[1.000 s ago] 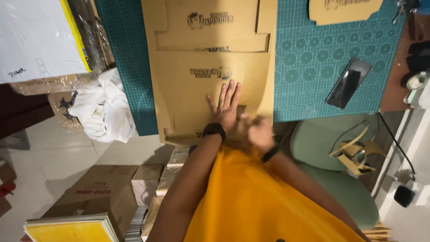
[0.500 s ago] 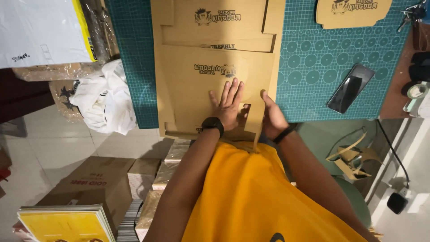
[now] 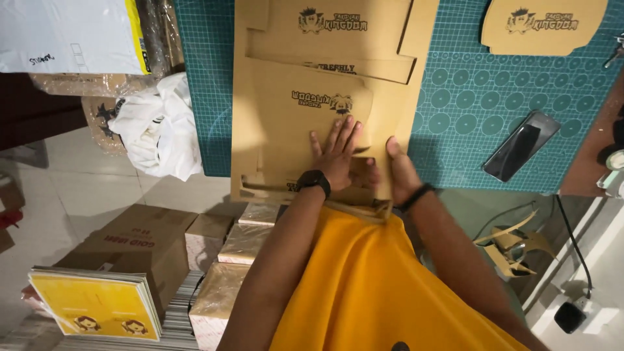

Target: Manually separating pre-cut cardboard shapes from a larger sheet by punching them out with hands.

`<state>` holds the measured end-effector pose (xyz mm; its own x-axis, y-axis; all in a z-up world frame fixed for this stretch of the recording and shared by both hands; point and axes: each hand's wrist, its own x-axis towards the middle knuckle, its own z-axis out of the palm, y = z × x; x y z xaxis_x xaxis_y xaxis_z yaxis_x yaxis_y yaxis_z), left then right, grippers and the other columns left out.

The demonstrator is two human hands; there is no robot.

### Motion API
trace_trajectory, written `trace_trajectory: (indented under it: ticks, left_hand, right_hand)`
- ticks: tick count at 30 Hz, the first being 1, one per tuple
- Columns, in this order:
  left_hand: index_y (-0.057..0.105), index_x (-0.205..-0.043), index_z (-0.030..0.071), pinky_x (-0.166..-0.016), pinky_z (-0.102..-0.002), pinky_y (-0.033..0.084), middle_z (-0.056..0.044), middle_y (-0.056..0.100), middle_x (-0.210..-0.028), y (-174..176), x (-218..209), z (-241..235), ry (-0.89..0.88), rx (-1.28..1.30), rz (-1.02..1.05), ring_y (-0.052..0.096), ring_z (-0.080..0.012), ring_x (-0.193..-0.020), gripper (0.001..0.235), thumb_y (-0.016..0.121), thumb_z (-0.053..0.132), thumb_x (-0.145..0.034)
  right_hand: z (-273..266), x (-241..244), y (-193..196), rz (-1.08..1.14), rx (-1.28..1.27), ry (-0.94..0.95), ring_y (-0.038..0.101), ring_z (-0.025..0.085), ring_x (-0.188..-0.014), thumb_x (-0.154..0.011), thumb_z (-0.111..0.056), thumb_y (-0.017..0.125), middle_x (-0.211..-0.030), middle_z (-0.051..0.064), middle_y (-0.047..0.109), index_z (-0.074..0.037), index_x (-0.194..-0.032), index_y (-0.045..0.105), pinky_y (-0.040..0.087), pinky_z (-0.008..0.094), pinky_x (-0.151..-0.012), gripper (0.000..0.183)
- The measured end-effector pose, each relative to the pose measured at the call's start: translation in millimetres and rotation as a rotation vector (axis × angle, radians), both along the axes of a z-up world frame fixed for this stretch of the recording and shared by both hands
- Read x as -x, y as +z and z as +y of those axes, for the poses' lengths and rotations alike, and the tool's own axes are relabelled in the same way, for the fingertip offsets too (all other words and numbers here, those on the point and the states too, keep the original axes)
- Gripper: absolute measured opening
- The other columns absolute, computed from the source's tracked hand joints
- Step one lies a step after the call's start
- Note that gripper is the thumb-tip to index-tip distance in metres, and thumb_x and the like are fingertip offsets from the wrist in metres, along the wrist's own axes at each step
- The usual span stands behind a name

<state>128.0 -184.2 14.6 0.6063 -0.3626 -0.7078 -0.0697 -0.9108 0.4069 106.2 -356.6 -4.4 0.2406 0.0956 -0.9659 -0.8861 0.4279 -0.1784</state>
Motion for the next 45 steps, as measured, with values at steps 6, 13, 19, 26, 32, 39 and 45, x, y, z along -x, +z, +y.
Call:
trace_trajectory:
  ticks: [6, 13, 19, 26, 32, 39, 45]
  left_hand:
    - [-0.021, -0.164, 0.024, -0.118, -0.075, -0.011, -0.001, -0.025, -0.17, 6, -5, 1, -0.02, -0.028, -0.03, -0.021, -0.0243, -0.157, 0.14, 0.088, 0.025, -0.076]
    - [0.02, -0.163, 0.015, -0.123, -0.07, 0.005, -0.006, 0.012, -0.17, -5, -2, 15, 0.21, 0.266, -0.205, 0.01, -0.0312, -0.157, 0.099, 0.07, 0.012, -0.078]
    - [0.027, -0.162, 0.017, -0.116, -0.076, 0.013, -0.02, 0.022, -0.164, -12, -47, 0, 0.665, 0.192, -0.497, 0.012, -0.0494, -0.153, 0.094, 0.075, 0.031, -0.082]
    - [0.006, -0.166, 0.034, -0.1, -0.091, -0.006, -0.018, -0.01, -0.169, -5, -75, -8, 0.86, -0.007, -0.317, -0.023, -0.0486, -0.153, 0.132, 0.092, 0.058, -0.069]
    - [-0.003, -0.165, 0.038, -0.103, -0.089, -0.009, -0.015, -0.021, -0.169, -14, -79, -11, 0.909, -0.047, -0.313, -0.03, -0.0457, -0.152, 0.138, 0.094, 0.063, -0.07]
    - [-0.008, -0.164, 0.038, -0.106, -0.089, -0.008, -0.011, -0.027, -0.169, -27, -81, -10, 0.898, -0.113, -0.238, -0.03, -0.0438, -0.152, 0.142, 0.094, 0.054, -0.068]
    - [0.006, -0.167, 0.032, -0.102, -0.092, -0.005, -0.016, -0.012, -0.172, -9, -66, -3, 0.946, 0.145, -0.371, -0.023, -0.0484, -0.155, 0.135, 0.097, 0.046, -0.068]
  right_hand:
    - [-4, -2, 7, 0.028, -0.135, -0.019, 0.063, 0.027, -0.057, -0.095, -0.079, 0.04, -0.074, 0.014, 0.065, -0.005, -0.102, 0.066, 0.052, 0.039, -0.05, 0.079]
    - [6, -1, 2, -0.02, -0.064, -0.123, 0.074, 0.035, -0.073, -0.095, -0.077, 0.04, -0.089, 0.021, 0.073, 0.003, -0.106, 0.065, 0.063, 0.053, -0.062, 0.084]
    - [-30, -14, -3, -0.196, 0.856, 0.882, 0.065, 0.038, -0.118, -0.092, -0.082, 0.05, -0.113, 0.012, 0.075, -0.019, -0.116, 0.075, 0.051, 0.052, -0.101, 0.072]
    - [-30, -68, -3, -0.398, 0.533, 0.574, 0.06, 0.034, -0.035, -0.094, -0.063, 0.071, -0.065, 0.019, 0.056, 0.003, -0.1, 0.059, 0.051, 0.039, -0.022, 0.068]
    - [10, -81, 34, -0.653, 0.96, 1.11, 0.071, 0.048, -0.085, -0.102, -0.052, 0.049, -0.065, 0.029, 0.066, 0.006, -0.07, 0.071, 0.05, 0.064, -0.074, 0.069]
    - [13, -56, 41, -1.225, 1.173, 1.415, 0.072, 0.042, -0.062, -0.106, -0.038, 0.051, -0.056, 0.022, 0.065, -0.002, -0.069, 0.065, 0.058, 0.051, -0.058, 0.054]
    - [-42, -25, -10, -0.568, 0.566, 0.573, 0.066, 0.023, -0.064, -0.109, -0.038, 0.053, -0.065, 0.006, 0.059, -0.009, -0.094, 0.065, 0.054, 0.034, -0.056, 0.035]
